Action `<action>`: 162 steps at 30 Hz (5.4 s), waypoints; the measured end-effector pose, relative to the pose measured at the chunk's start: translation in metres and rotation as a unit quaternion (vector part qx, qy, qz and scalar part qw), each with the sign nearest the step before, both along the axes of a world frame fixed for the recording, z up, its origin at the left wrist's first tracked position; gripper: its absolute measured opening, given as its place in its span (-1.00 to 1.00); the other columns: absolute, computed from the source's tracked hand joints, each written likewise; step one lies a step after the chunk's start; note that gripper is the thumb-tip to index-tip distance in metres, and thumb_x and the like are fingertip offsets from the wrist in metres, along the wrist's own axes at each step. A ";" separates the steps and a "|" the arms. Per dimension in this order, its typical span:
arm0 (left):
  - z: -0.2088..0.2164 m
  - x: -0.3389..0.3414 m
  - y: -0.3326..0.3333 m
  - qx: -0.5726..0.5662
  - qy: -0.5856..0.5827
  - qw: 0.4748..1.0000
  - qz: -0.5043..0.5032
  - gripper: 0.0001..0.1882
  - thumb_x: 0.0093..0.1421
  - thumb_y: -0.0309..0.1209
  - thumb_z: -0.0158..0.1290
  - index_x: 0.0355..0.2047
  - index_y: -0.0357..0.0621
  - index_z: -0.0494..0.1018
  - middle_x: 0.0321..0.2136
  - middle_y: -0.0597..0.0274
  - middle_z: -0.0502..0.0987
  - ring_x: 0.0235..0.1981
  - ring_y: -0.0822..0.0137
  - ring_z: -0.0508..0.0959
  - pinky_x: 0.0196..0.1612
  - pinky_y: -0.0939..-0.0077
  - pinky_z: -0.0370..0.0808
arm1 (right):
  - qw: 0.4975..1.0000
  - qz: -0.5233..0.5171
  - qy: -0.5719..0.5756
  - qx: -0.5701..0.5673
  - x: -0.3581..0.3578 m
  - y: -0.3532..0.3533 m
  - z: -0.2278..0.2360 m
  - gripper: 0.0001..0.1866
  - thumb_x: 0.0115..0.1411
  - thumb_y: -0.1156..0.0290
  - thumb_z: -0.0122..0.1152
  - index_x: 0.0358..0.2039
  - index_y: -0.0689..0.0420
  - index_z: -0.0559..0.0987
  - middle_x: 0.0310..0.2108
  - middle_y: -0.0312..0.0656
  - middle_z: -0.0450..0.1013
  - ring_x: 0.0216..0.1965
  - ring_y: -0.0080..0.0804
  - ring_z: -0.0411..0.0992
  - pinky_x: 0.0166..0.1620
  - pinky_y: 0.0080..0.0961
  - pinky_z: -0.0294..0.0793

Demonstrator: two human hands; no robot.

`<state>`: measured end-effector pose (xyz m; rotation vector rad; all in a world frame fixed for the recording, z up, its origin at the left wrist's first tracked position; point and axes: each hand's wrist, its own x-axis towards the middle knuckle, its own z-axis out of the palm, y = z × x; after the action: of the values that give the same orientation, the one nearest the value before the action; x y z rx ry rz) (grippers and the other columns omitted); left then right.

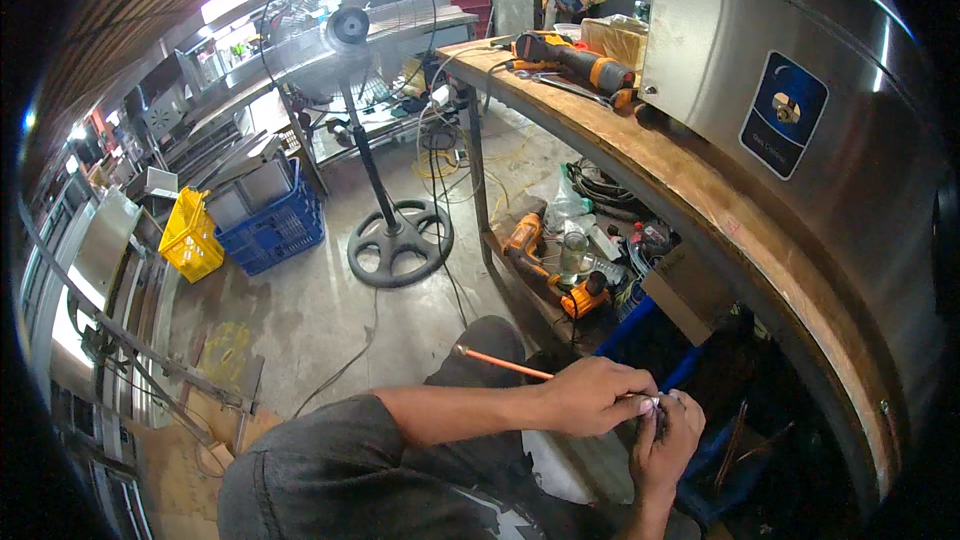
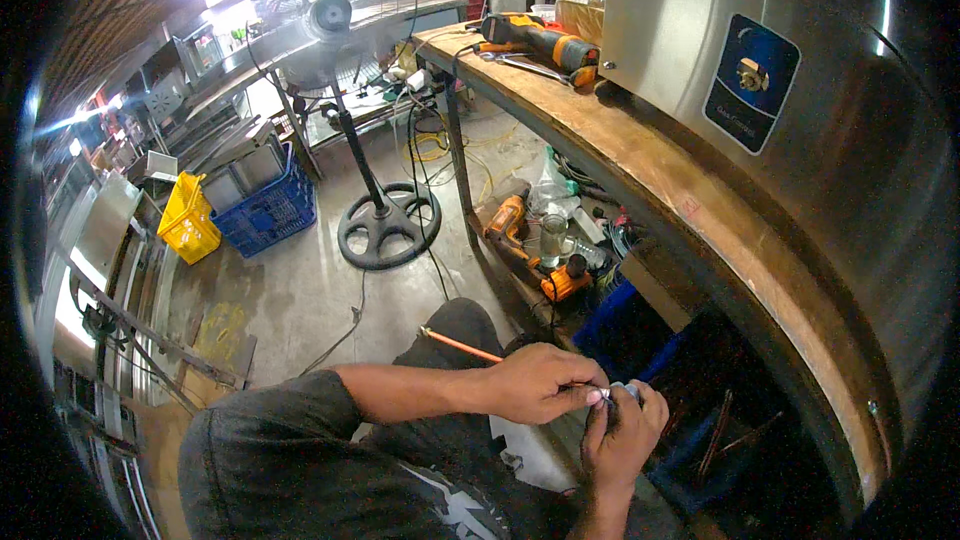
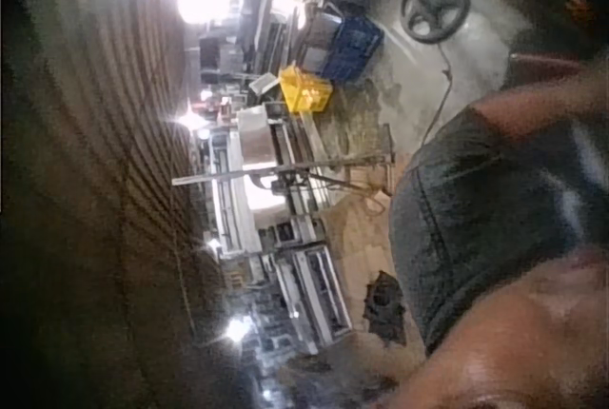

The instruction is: The person sits on the floor and wraps the ends of copper tubes with white tape. They handle each tube one at a time, apply tape around the end, and place the finished pieces into a blue bin.

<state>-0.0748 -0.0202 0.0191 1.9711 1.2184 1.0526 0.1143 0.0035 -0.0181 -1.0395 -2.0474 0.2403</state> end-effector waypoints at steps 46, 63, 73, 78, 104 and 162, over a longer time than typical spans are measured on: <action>0.010 0.018 0.009 -0.279 -0.321 0.901 -0.083 -0.77 0.36 -0.26 0.01 -0.19 -0.16 0.33 -0.57 0.40 0.33 -0.66 0.63 0.23 -0.64 0.73 0.13 | 0.993 0.037 0.078 0.076 0.016 0.008 0.017 -0.85 0.08 0.35 0.29 -0.35 0.11 0.61 -0.43 -0.19 0.52 -0.21 -0.12 0.47 -0.06 -0.17 0.34; 0.007 0.032 0.005 -0.046 -0.216 0.975 -0.026 -0.81 0.29 -0.42 0.11 -0.17 -0.29 0.45 -0.38 0.26 0.55 -0.44 0.57 0.49 -0.39 0.70 0.42 | 0.988 0.060 0.142 0.007 0.022 0.005 0.020 -0.79 0.16 0.27 0.25 -0.26 0.10 0.62 -0.34 -0.14 0.55 -0.10 -0.04 0.45 -0.03 -0.12 0.33; 0.003 0.035 0.009 -0.006 -0.222 0.973 -0.059 -0.80 0.22 -0.47 0.18 -0.21 -0.29 0.45 -0.39 0.22 0.56 -0.37 0.51 0.52 -0.31 0.60 0.47 | 0.990 0.057 0.125 0.012 0.024 0.002 0.019 -0.76 0.17 0.23 0.23 -0.24 0.08 0.63 -0.30 -0.09 0.55 -0.01 0.03 0.40 0.03 -0.06 0.28; 0.011 0.025 0.012 -0.040 -0.134 0.989 -0.039 -0.77 0.22 -0.47 0.16 -0.13 -0.29 0.49 -0.39 0.21 0.57 -0.32 0.46 0.56 -0.24 0.53 0.49 | 0.992 0.039 0.123 0.005 0.024 0.003 0.019 -0.77 0.19 0.25 0.20 -0.23 0.10 0.62 -0.27 -0.09 0.55 -0.01 0.04 0.39 0.04 -0.05 0.28; 0.020 0.037 0.010 -0.114 -0.184 0.975 -0.056 -0.80 0.34 -0.40 0.03 -0.12 -0.27 0.42 -0.48 0.29 0.53 -0.53 0.60 0.45 -0.45 0.68 0.41 | 0.985 0.045 0.164 0.012 0.024 0.006 0.017 -0.75 0.21 0.24 0.19 -0.23 0.15 0.58 -0.28 -0.07 0.51 -0.08 0.01 0.41 0.01 -0.10 0.31; 0.023 0.040 0.018 -0.154 -0.143 0.974 -0.088 -0.78 0.34 -0.37 0.04 -0.14 -0.29 0.45 -0.41 0.26 0.53 -0.44 0.54 0.48 -0.35 0.67 0.45 | 0.987 0.022 0.152 -0.054 0.037 0.014 0.012 -0.76 0.08 0.46 0.18 -0.20 0.16 0.52 -0.32 -0.09 0.50 -0.24 -0.07 0.43 -0.13 -0.27 0.39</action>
<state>-0.0350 -0.0023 0.0419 1.5951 0.9649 0.9535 0.1510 0.0179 -0.0066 -0.9578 -1.7983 0.5055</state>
